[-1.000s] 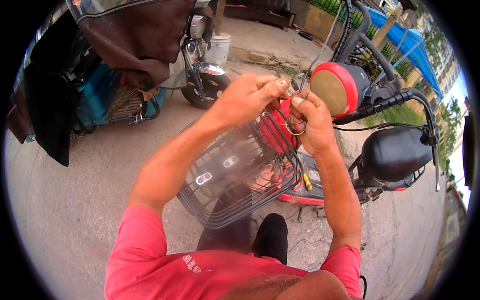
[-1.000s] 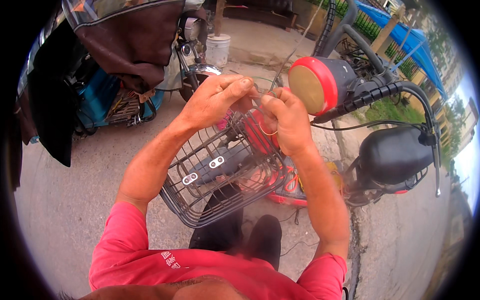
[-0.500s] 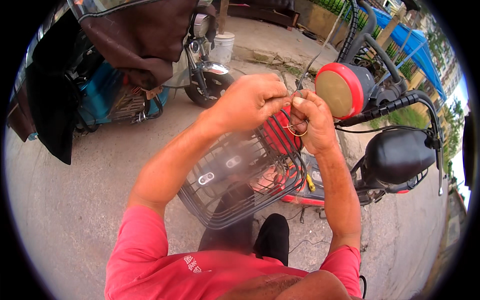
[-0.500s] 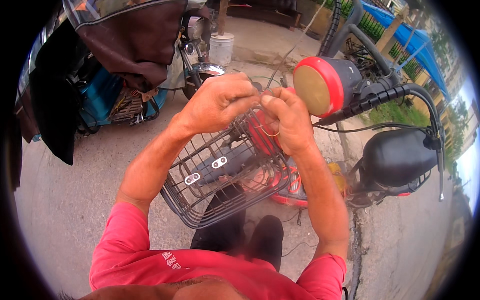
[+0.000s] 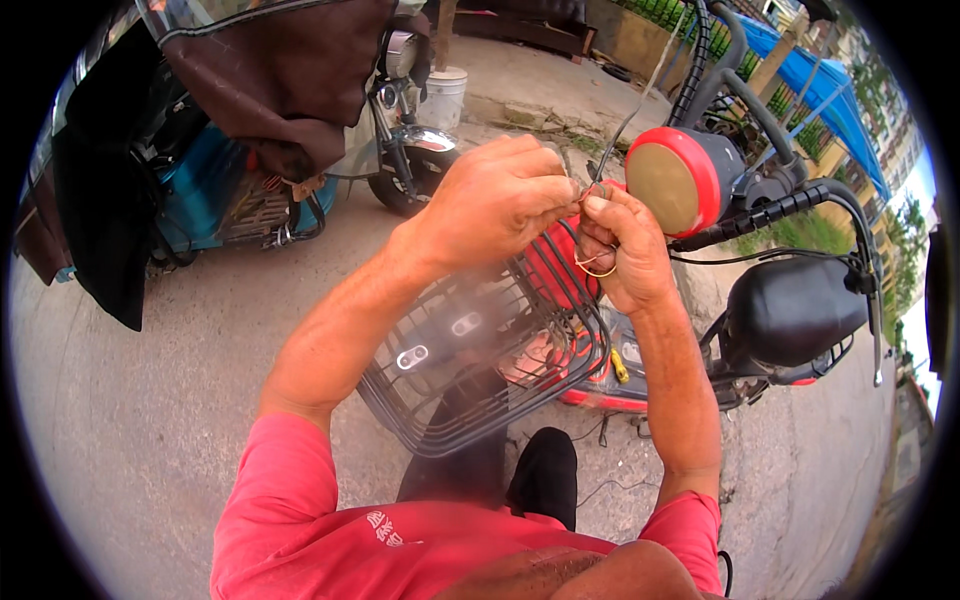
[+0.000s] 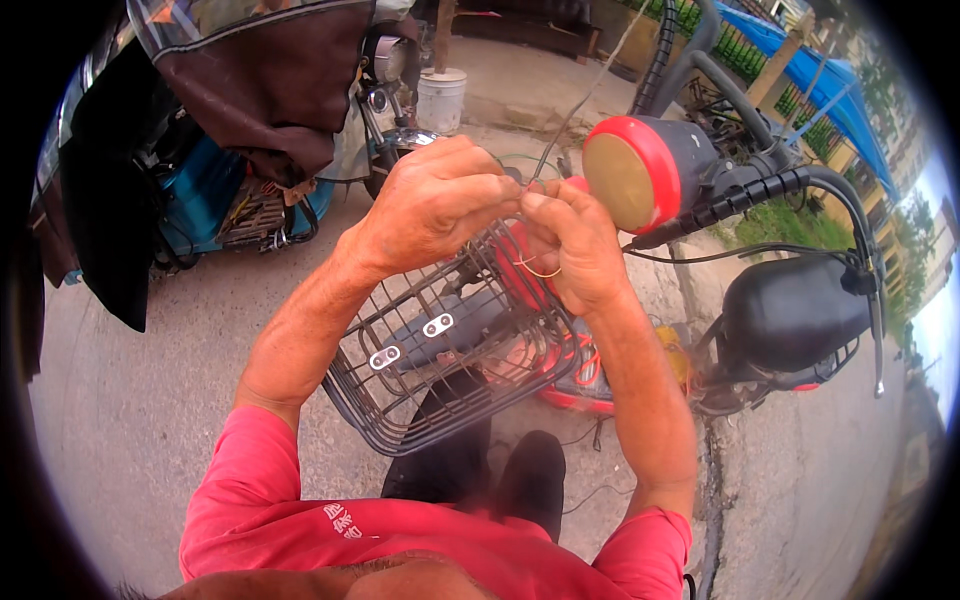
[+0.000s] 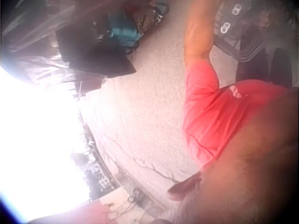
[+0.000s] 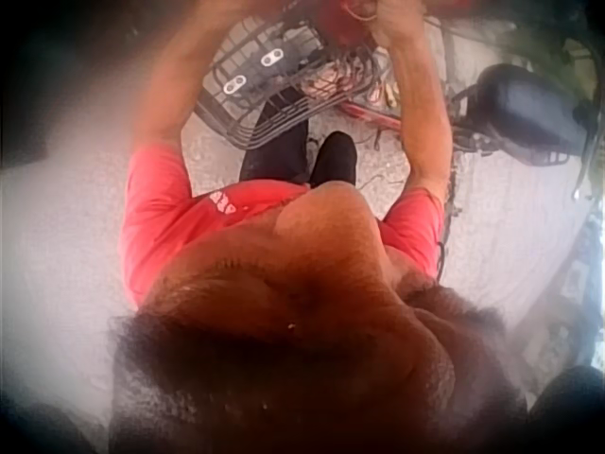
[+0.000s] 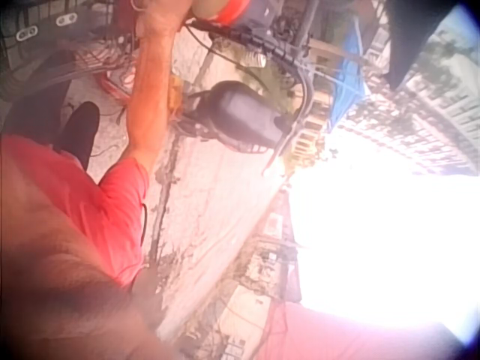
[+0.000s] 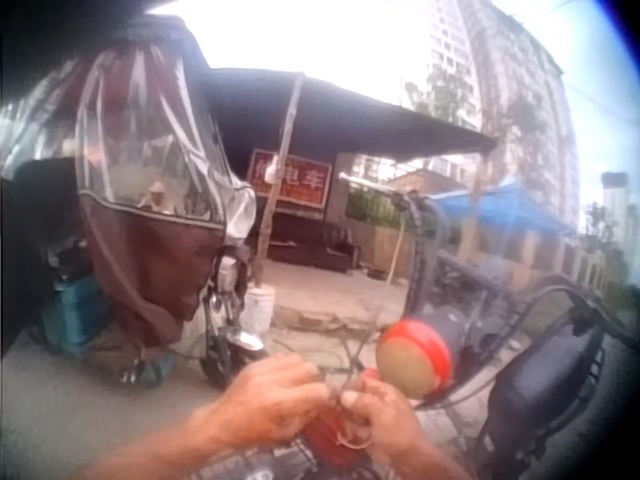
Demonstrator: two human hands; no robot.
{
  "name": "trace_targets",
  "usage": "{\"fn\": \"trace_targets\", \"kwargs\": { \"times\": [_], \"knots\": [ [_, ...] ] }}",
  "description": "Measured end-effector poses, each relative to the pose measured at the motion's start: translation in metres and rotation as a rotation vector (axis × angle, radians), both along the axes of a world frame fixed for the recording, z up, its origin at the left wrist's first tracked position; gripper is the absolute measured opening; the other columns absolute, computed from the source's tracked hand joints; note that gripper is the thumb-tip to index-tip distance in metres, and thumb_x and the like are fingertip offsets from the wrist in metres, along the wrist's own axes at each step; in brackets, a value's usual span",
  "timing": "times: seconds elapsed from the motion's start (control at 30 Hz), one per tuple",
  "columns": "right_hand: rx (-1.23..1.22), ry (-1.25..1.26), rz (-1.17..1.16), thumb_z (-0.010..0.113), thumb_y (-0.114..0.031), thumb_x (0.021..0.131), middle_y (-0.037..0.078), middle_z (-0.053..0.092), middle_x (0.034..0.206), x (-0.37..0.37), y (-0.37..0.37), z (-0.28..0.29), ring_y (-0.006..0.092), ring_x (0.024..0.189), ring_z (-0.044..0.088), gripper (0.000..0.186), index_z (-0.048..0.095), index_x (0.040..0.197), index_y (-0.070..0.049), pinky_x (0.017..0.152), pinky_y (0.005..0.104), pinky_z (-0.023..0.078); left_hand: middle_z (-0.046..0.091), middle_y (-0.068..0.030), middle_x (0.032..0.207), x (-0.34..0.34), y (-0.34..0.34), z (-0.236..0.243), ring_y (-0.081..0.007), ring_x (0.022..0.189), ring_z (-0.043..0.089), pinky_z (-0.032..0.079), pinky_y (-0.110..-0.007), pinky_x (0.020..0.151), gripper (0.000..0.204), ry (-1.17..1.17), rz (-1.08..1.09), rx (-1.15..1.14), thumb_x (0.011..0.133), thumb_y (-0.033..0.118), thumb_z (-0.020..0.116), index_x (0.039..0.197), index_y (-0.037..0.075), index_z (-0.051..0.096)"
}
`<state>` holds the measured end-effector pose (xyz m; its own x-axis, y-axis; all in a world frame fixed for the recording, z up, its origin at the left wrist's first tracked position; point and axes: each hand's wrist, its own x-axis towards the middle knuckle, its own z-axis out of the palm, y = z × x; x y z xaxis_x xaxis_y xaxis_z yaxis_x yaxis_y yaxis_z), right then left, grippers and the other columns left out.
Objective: The person strips insulation from wires and twists them together by hand while working on the front electrical panel of a moped.
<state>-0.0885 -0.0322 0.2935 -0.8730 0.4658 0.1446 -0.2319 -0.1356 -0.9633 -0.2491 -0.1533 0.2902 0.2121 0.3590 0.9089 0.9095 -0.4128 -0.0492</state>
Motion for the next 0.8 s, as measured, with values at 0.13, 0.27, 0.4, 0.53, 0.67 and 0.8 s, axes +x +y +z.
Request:
{"fn": "trace_targets", "kwargs": {
  "times": [0.13, 0.27, 0.4, 0.53, 0.67, 0.8],
  "knots": [
    [-0.048, 0.018, 0.050, 0.055, -0.013, 0.093, -0.008, 0.033, 0.065, 0.005, 0.001, 0.001, 0.0029, 0.052, 0.029, 0.007, 0.055, 0.093, -0.007, 0.046, 0.0195, 0.026, 0.066, -0.0065, 0.085, 0.003, -0.001, 0.002, -0.0233, 0.077, 0.062, 0.050, -0.034, 0.067, 0.018, -0.095, -0.055, -0.011, 0.074, 0.006, 0.076, 0.091, 0.006, 0.070],
    [-0.038, 0.029, 0.039, 0.059, -0.015, 0.091, -0.008, 0.035, 0.067, 0.008, 0.001, 0.001, 0.0020, 0.053, 0.030, 0.008, 0.054, 0.091, -0.008, 0.045, 0.0188, 0.026, 0.068, -0.0087, 0.089, 0.009, -0.008, 0.003, -0.0181, 0.076, 0.065, 0.052, -0.031, 0.071, 0.016, -0.480, -0.251, -0.310, 0.086, 0.015, 0.071, 0.094, 0.002, 0.070],
    [-0.044, 0.045, 0.033, 0.061, -0.015, 0.089, -0.008, 0.038, 0.068, 0.007, 0.002, -0.002, 0.0019, 0.054, 0.030, 0.009, 0.054, 0.089, -0.008, 0.045, 0.0186, 0.026, 0.067, -0.0087, 0.081, 0.005, -0.002, -0.002, -0.0146, 0.073, 0.063, 0.050, -0.028, 0.067, 0.033, -0.879, -0.471, -0.571, 0.096, 0.030, 0.059, 0.092, -0.001, 0.069],
    [0.009, 0.052, 0.008, 0.061, -0.014, 0.089, -0.007, 0.039, 0.068, 0.005, 0.005, -0.007, 0.0023, 0.053, 0.031, 0.010, 0.054, 0.089, -0.007, 0.045, 0.0190, 0.026, 0.063, -0.0047, 0.070, 0.010, -0.001, -0.004, -0.0112, 0.068, 0.060, 0.046, -0.027, 0.062, 0.036, -0.983, -0.515, -0.743, 0.096, 0.033, 0.058, 0.088, 0.000, 0.069],
    [0.008, 0.054, 0.007, 0.061, -0.014, 0.089, -0.007, 0.039, 0.067, 0.002, 0.004, -0.008, 0.0025, 0.052, 0.032, 0.010, 0.054, 0.089, -0.007, 0.045, 0.0193, 0.026, 0.061, -0.0011, 0.068, 0.010, 0.005, -0.010, -0.0085, 0.065, 0.055, 0.043, -0.027, 0.059, 0.033, -0.985, -0.471, -0.689, 0.095, 0.032, 0.060, 0.083, 0.002, 0.067],
    [0.003, 0.042, -0.001, 0.060, -0.014, 0.089, -0.007, 0.038, 0.067, 0.002, 0.001, -0.006, 0.0029, 0.053, 0.032, 0.010, 0.054, 0.090, -0.007, 0.045, 0.0197, 0.026, 0.060, -0.0042, 0.069, 0.008, 0.003, -0.008, -0.0126, 0.065, 0.056, 0.044, -0.029, 0.060, 0.020, -0.788, -0.315, -0.555, 0.089, 0.022, 0.066, 0.084, 0.003, 0.067]
  ]
}}
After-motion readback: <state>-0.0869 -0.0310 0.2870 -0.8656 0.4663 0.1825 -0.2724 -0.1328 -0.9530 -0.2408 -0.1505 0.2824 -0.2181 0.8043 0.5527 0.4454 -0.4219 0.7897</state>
